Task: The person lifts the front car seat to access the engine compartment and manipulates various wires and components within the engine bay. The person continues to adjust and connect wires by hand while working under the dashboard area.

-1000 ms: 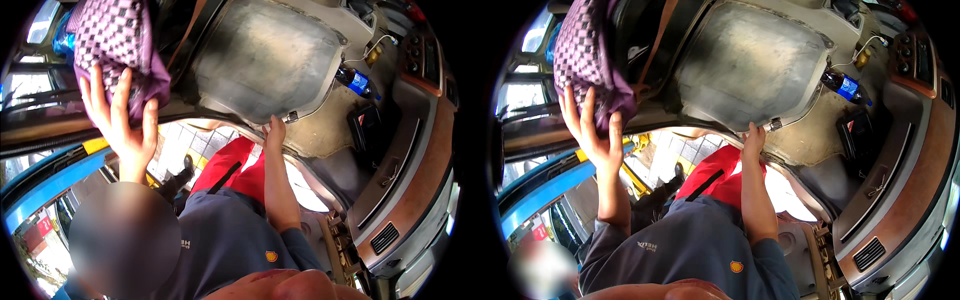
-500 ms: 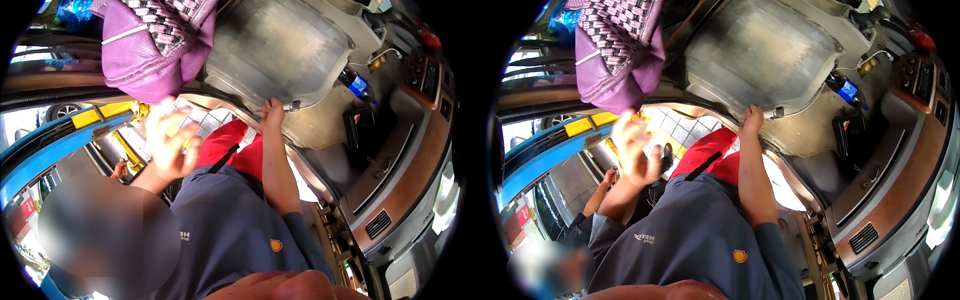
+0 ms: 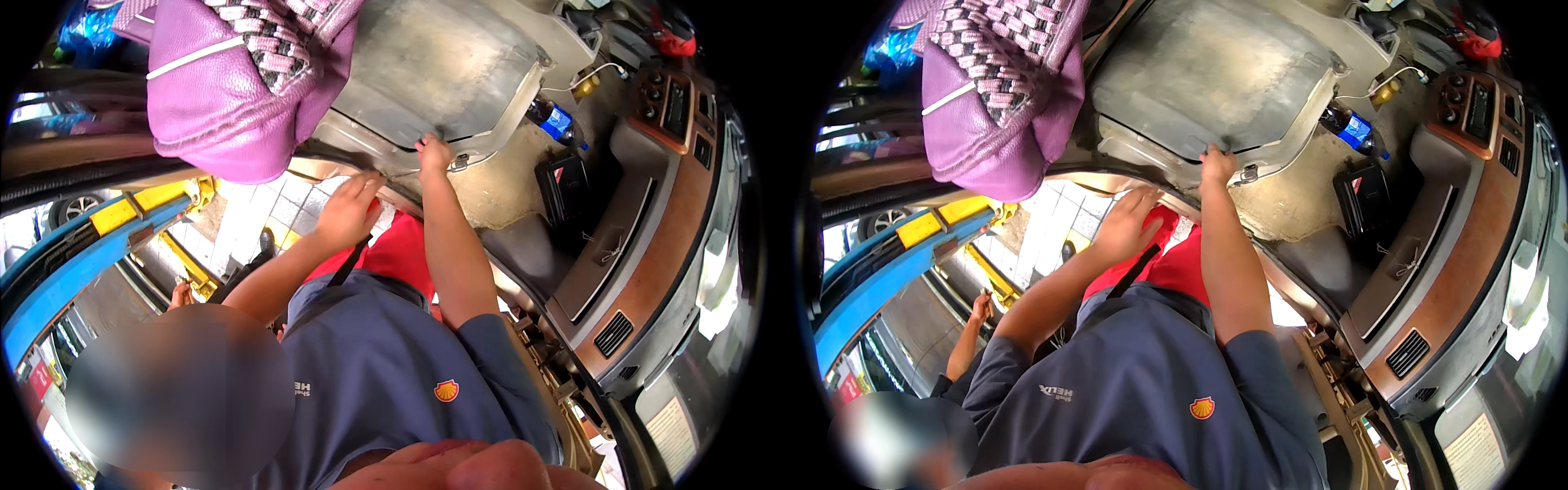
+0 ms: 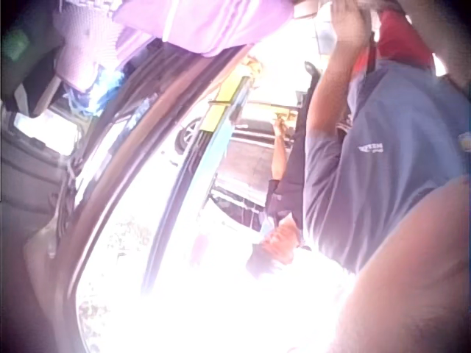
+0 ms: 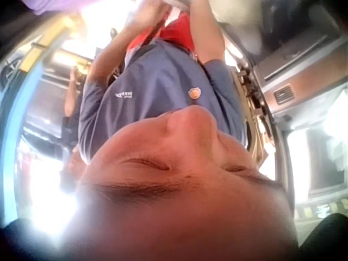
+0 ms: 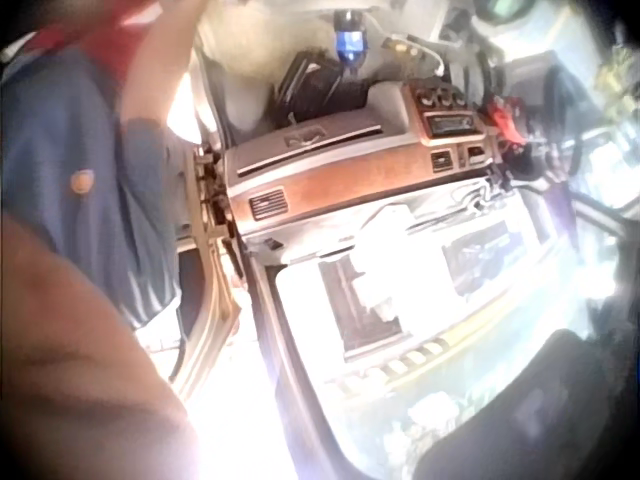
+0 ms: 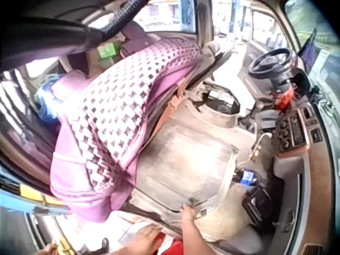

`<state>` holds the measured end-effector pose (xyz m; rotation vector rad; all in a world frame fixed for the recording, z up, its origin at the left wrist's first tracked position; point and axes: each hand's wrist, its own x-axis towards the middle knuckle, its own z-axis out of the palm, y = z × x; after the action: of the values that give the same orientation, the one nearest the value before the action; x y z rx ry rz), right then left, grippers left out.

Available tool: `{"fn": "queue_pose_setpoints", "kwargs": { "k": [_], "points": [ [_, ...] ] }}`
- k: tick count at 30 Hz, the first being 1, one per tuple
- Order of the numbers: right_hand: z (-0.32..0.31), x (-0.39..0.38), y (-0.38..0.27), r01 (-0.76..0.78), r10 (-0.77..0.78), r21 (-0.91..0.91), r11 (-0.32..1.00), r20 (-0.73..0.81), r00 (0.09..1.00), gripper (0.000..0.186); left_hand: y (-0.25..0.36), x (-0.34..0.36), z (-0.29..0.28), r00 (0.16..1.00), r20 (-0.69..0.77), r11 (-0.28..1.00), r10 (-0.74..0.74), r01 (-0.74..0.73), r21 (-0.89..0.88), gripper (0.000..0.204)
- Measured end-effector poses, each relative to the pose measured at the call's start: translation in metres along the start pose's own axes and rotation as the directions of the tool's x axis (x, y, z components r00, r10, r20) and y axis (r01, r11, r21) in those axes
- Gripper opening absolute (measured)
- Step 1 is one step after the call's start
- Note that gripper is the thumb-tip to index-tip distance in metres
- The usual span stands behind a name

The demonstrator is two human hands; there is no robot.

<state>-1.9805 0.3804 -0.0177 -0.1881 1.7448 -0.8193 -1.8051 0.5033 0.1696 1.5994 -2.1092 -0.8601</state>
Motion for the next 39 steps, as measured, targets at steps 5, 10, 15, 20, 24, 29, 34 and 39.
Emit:
{"fn": "queue_pose_setpoints", "kwargs": {
  "k": [5, 10, 15, 20, 24, 29, 34, 39],
  "points": [
    [0.017, -0.022, -0.014, -0.126, 0.103, 0.130, 0.983, 0.170, 0.980, 0.044, -0.085, 0.100, 0.083, 1.000, -0.005, 0.939, -0.023, 0.024, 0.342, 0.060],
    [0.024, -0.014, -0.027, -0.201, 0.180, 0.235, 0.951, 0.107, 0.978, 0.044, -0.106, 0.146, 0.082, 0.931, 0.213, 0.816, -0.296, 0.131, 0.563, 0.065],
    [0.042, 0.005, -0.029, -0.253, 0.262, 0.272, 0.928, 0.003, 0.965, 0.033, -0.128, 0.140, 0.075, 0.958, 0.194, 0.825, -0.209, 0.067, 0.561, 0.067],
    [0.017, 0.006, -0.038, -0.129, 0.109, 0.231, 0.964, 0.098, 0.989, 0.027, -0.131, 0.126, 0.071, 0.997, -0.008, 0.897, -0.070, 0.067, 0.437, 0.068],
    [-0.031, -0.063, -0.057, 0.275, -0.293, 0.225, 0.935, 0.048, 0.955, 0.032, -0.088, 0.096, 0.028, 0.983, -0.159, 0.975, 0.094, -0.059, 0.214, 0.069],
    [-0.166, -0.130, -0.038, 0.228, -0.243, 0.454, 0.862, -0.026, 0.970, 0.017, -0.042, 0.035, 0.017, 0.979, -0.159, 0.987, 0.130, -0.113, 0.111, 0.059],
    [-0.281, -0.126, 0.056, -0.082, -0.007, 0.572, 0.816, 0.152, 0.988, 0.033, -0.039, 0.006, 0.040, 0.939, -0.280, 0.971, -0.199, 0.150, -0.188, 0.058],
    [-0.313, -0.101, 0.139, -0.255, 0.270, 0.513, 0.820, 0.046, 0.962, 0.036, -0.059, 0.004, 0.084, 0.790, -0.116, 0.727, -0.602, 0.481, -0.490, 0.062]
  ]
}}
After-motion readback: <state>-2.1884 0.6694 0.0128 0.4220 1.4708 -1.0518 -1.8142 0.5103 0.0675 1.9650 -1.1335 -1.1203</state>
